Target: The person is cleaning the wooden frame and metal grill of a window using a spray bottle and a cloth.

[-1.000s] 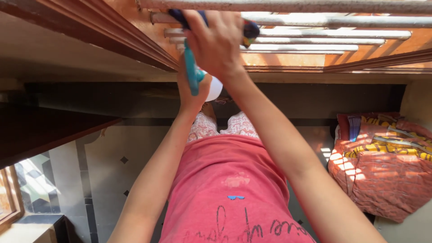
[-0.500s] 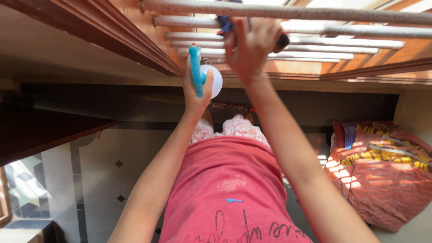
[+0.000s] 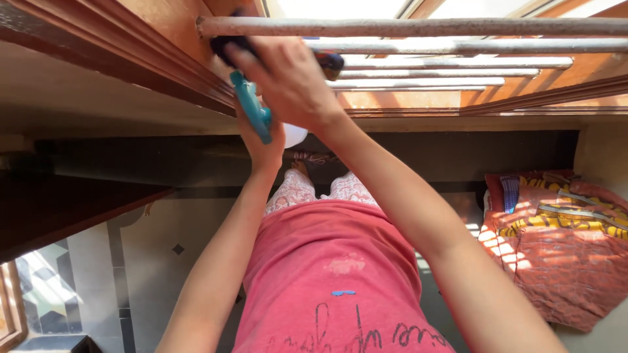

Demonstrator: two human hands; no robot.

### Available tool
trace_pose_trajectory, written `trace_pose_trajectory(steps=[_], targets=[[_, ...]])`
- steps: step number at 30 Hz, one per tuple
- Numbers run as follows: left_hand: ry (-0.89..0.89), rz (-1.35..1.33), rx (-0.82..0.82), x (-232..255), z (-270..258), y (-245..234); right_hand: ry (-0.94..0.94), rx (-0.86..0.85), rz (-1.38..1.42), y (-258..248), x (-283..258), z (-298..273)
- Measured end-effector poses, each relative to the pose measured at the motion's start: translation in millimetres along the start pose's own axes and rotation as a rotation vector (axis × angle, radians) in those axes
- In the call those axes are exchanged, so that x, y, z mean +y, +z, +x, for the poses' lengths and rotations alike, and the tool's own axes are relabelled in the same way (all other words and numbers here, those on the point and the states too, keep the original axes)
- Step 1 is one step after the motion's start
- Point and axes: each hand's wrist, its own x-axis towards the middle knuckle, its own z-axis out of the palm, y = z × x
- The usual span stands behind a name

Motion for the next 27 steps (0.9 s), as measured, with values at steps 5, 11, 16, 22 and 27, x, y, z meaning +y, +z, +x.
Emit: trace_pose_trajectory(steps=[5, 11, 16, 22, 27], targets=[[0.28, 0.329, 0.088, 6, 3, -15, -0.276, 0.179, -0.292, 39, -13, 15], [0.065, 0.168, 0.05, 23, 2, -19, -0.002, -0.252, -0.417, 66, -13, 45], [0.084, 0.146, 0.008, 25, 1, -20, -0.007, -0.091, -0.271, 18, -29, 18], [0.048, 0.149, 0.0, 16, -3, -27, -0.179, 0.163, -0.386, 45, -10, 13], [0.044, 0.113, -0.014, 26, -1, -28, -0.123, 0.135, -0.151, 34, -12, 25]])
